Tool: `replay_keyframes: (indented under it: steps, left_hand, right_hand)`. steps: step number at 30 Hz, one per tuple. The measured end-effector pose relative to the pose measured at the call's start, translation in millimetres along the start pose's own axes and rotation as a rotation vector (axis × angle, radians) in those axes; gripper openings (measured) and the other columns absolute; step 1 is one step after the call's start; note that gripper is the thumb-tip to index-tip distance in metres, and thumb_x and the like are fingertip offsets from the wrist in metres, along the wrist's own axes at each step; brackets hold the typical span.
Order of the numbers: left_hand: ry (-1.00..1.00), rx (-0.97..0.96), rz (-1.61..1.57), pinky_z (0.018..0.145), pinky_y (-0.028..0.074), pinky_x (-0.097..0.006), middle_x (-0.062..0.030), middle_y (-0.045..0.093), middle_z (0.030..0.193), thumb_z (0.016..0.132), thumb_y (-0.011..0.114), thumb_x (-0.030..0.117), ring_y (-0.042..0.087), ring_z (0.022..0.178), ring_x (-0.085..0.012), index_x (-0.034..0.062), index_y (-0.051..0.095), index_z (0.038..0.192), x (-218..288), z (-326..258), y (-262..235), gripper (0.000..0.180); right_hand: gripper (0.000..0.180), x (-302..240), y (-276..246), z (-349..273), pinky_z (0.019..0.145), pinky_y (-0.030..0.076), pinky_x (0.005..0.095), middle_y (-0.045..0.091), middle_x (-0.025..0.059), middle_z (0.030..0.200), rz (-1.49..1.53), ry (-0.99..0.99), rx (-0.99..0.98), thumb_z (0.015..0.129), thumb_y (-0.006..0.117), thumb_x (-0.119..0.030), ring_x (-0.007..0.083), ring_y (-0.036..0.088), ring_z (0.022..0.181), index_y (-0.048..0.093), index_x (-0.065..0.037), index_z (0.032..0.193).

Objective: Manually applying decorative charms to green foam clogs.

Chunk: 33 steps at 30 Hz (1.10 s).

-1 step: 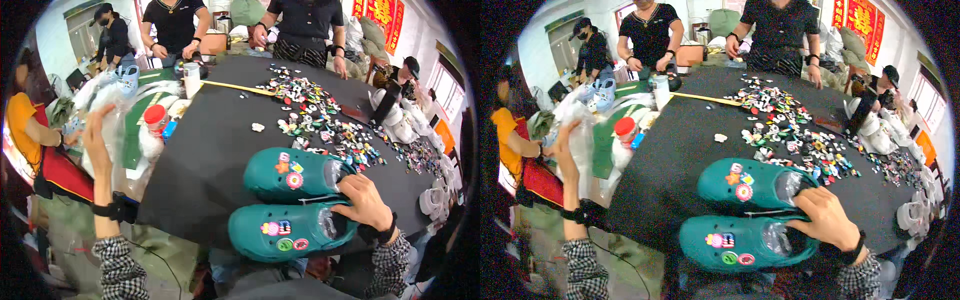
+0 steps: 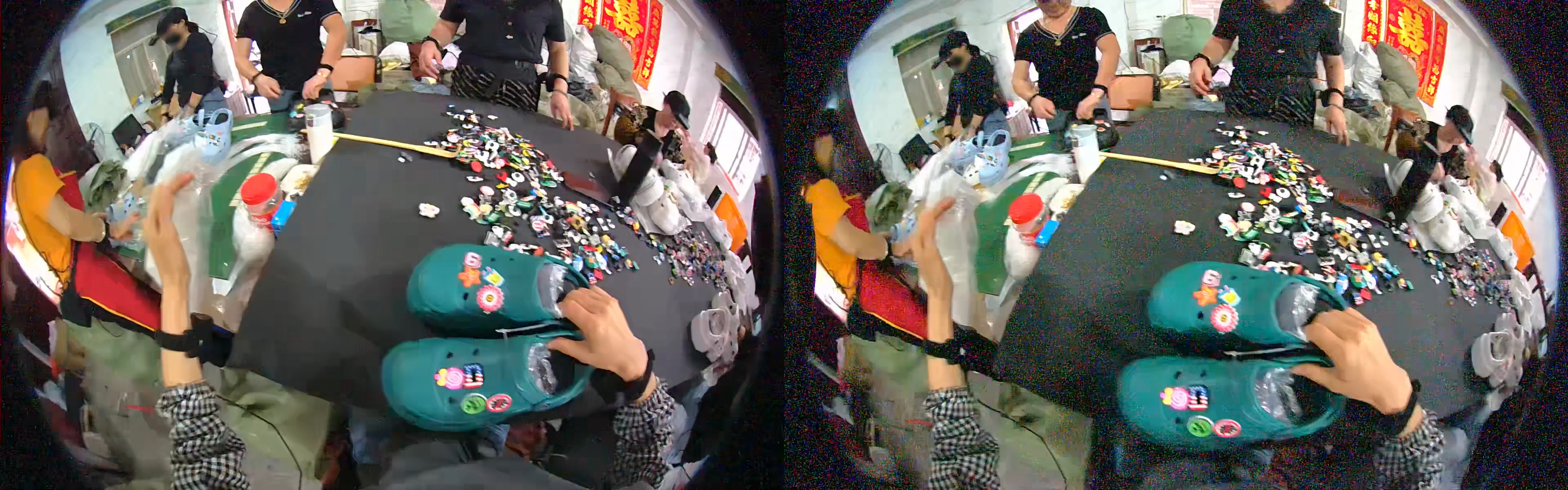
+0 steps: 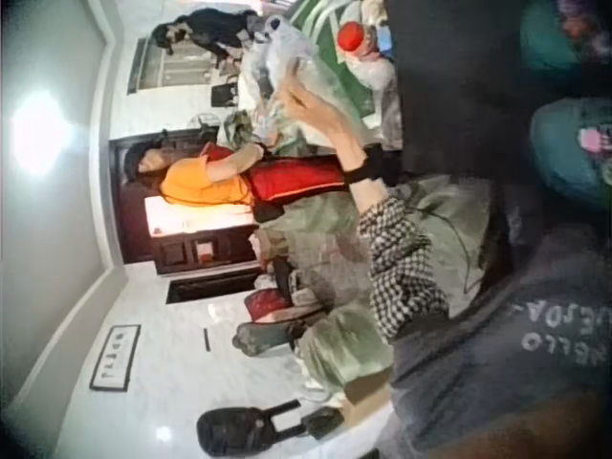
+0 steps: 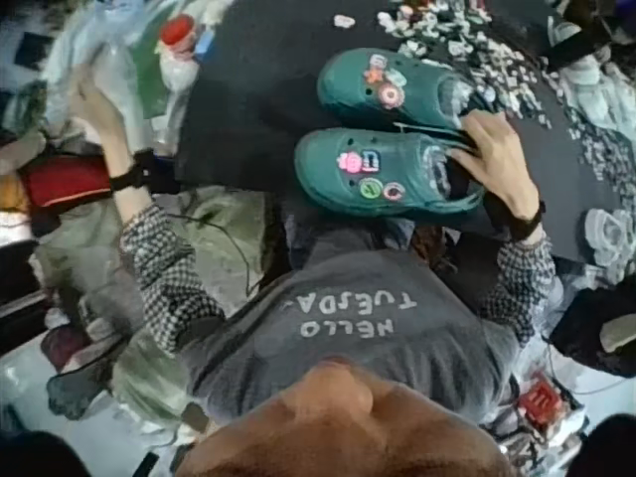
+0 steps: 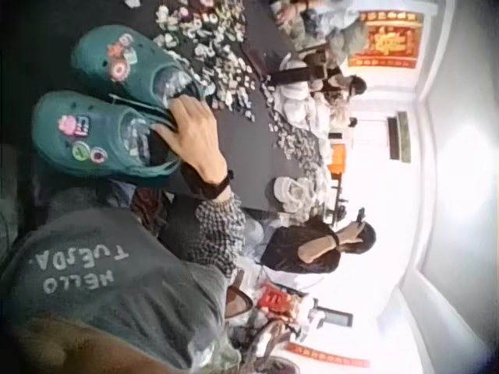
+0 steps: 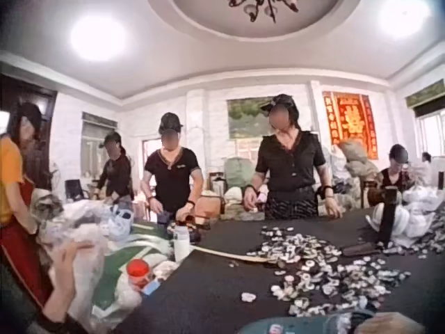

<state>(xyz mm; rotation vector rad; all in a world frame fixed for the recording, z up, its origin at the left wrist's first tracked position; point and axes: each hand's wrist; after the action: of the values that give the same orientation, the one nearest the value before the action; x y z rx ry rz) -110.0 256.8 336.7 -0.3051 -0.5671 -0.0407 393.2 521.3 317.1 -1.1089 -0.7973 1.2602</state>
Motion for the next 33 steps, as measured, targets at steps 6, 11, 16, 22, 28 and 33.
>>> replay_keyframes:
  steps: [6,11,16,22,28,33]
  left_hand:
    - [-0.022,0.036,-0.003,0.11,0.028,-0.035,-0.0157,0.055,0.135,0.101,0.043,0.028,0.045,0.13,-0.0237,0.0023,0.06,0.128,-51,29,31,0.041]
    - [0.13,-0.075,0.263,0.116,0.015,-0.039,-0.0188,0.036,0.151,0.097,0.051,0.027,0.026,0.144,-0.0298,0.013,0.059,0.133,-65,73,74,0.039]
    - [-0.013,-0.544,0.036,0.109,0.033,-0.034,-0.0133,0.041,0.148,0.095,0.054,0.018,0.04,0.135,-0.0222,0.0065,0.066,0.12,-69,66,97,0.03]
    - [-0.123,-0.676,-0.12,0.102,0.04,-0.035,-0.0089,0.056,0.135,0.095,0.051,0.01,0.054,0.12,-0.0221,0.0033,0.066,0.116,-12,-11,103,0.026]
    - [0.04,-0.79,-0.064,0.1,0.041,-0.037,-0.0124,0.061,0.126,0.085,0.056,0.003,0.057,0.117,-0.0271,0.0022,0.065,0.113,102,-73,56,0.03]
    - [-0.147,-0.557,-0.2,0.104,0.039,-0.04,-0.0173,0.049,0.139,0.082,0.054,0.0,0.049,0.127,-0.0314,-0.0002,0.056,0.127,133,-123,48,0.045]
  right_hand:
    - [0.044,-2,1,-10,0.065,0.042,0.0406,0.055,0.0096,0.079,-0.043,0.06,-0.04,0.063,0.08,-0.035,0.0308,0.056,0.074,0.058,-0.006,0.087]
    - [0.045,0,4,-11,0.063,0.04,0.0401,0.054,0.0094,0.077,-0.041,0.11,-0.071,0.061,0.08,-0.036,0.0303,0.056,0.073,0.057,-0.006,0.085]
    - [0.052,-2,2,4,0.064,0.042,0.0398,0.053,0.0101,0.082,-0.059,0.091,-0.076,0.058,0.081,-0.038,0.0309,0.055,0.074,0.055,-0.005,0.088]
    - [0.036,1,3,10,0.061,0.044,0.0378,0.053,0.0065,0.08,-0.001,0.041,-0.084,0.069,0.077,-0.03,0.0277,0.056,0.071,0.054,-0.007,0.085]
    - [0.03,-29,8,15,0.057,0.047,0.0398,0.054,0.0081,0.076,0.033,0.074,0.017,0.074,0.075,-0.025,0.0292,0.058,0.065,0.054,-0.006,0.082]
    - [0.029,-59,19,42,0.054,0.049,0.0426,0.057,0.0117,0.076,0.051,0.185,0.084,0.079,0.072,-0.026,0.034,0.061,0.063,0.055,-0.004,0.084]
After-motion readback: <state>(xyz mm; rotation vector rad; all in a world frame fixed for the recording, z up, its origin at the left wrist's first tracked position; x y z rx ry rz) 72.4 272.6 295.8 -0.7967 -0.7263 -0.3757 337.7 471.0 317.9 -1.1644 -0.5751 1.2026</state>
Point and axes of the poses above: each hand's wrist, its own z-axis towards the middle knuckle, its own y-axis out of the palm, x = y × z
